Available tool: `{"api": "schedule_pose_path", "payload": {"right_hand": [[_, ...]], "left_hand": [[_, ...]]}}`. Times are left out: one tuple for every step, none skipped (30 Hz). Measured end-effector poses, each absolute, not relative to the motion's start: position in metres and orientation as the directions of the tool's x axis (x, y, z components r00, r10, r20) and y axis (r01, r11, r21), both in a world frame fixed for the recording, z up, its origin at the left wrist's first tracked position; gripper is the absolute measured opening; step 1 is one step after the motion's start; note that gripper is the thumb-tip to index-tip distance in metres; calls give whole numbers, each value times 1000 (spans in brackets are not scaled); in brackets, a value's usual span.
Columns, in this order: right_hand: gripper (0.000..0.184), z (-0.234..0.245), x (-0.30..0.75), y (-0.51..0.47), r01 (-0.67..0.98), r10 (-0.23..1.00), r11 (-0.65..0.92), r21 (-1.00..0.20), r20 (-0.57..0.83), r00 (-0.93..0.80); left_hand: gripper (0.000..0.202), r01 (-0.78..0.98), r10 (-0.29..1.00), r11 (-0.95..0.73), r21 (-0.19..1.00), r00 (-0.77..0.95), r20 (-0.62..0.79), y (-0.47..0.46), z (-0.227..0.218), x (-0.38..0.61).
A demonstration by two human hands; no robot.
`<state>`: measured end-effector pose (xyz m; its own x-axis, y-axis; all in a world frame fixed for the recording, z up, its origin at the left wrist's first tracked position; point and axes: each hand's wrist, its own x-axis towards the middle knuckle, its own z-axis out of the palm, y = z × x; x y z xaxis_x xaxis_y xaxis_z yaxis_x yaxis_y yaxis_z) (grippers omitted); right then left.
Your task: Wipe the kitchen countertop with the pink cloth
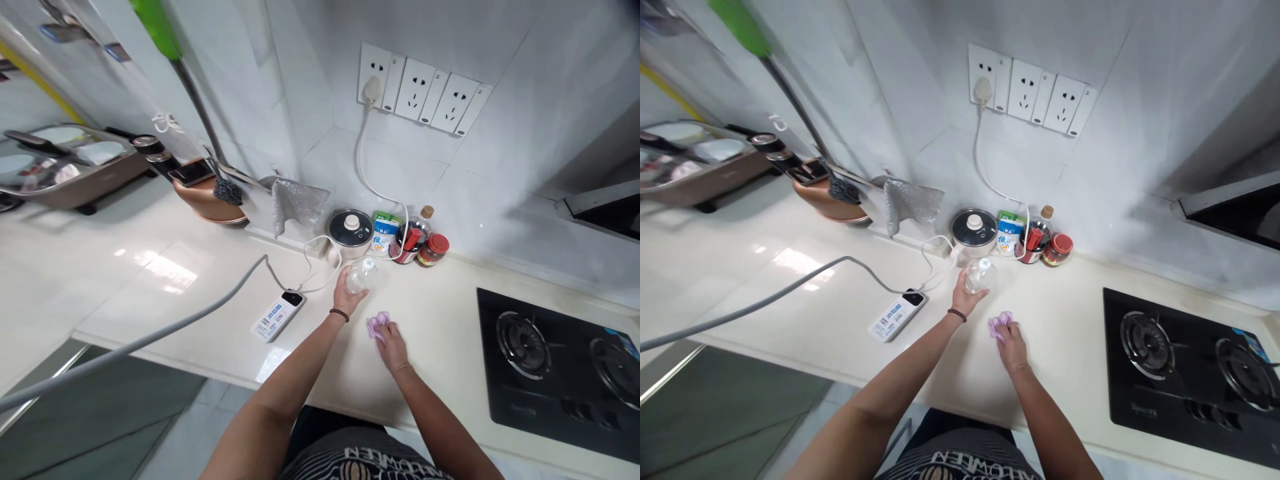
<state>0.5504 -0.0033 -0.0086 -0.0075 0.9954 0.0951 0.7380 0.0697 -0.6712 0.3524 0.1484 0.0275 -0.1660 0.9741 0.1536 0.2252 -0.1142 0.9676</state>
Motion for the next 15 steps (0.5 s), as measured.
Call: {"api": "schedule_pose_path", "payload": {"right_hand": [[30,-6,556,-2,737,997,52,-674,79,2],[30,-2,569,0,740,997,-2,-672,53,51],[29,3,586,2,745,991,-86,-662,19,132],[31,9,608,5,747,976,-168,-644,-5,216],[31,17,631,7,732,932,-320,-602,-61,357],[35,25,655,8,711,886,-419,-565,-84,456],[40,33,678,8,684,840,-497,-534,-98,534],[43,42,699,6,642,778,-584,-497,-115,618],[46,50,716,3,603,723,-647,-467,-124,679],[48,57,730,0,563,670,-699,-440,-130,731],[50,62,740,-1,527,623,-741,-416,-134,771],[51,67,746,1,501,589,-769,-398,-134,797],[53,69,746,6,486,568,-785,-385,-133,812],[54,70,741,14,482,561,-790,-378,-133,817],[53,69,731,26,495,575,-782,-379,-134,807]], "left_hand": [[100,231,976,-106,967,-163,146,148,26,351],[103,236,978,-98,967,-159,138,147,25,350],[108,244,979,-92,965,-154,132,145,24,349],[114,258,980,-90,962,-147,132,142,23,346],[118,283,981,-95,954,-136,138,138,20,343],[119,316,981,-102,943,-122,147,131,18,339],[117,346,982,-108,932,-111,155,121,15,333],[109,380,982,-111,918,-97,159,109,11,325],[98,417,984,-114,902,-79,161,95,6,315],[85,456,985,-120,882,-57,164,79,1,304],[73,501,985,-131,856,-31,169,61,-5,292],[64,551,984,-151,821,2,180,44,-10,280],[57,605,980,-181,775,43,195,28,-14,268],[54,656,974,-213,724,84,211,14,-18,258],[52,696,967,-242,676,119,224,3,-21,249]]}}
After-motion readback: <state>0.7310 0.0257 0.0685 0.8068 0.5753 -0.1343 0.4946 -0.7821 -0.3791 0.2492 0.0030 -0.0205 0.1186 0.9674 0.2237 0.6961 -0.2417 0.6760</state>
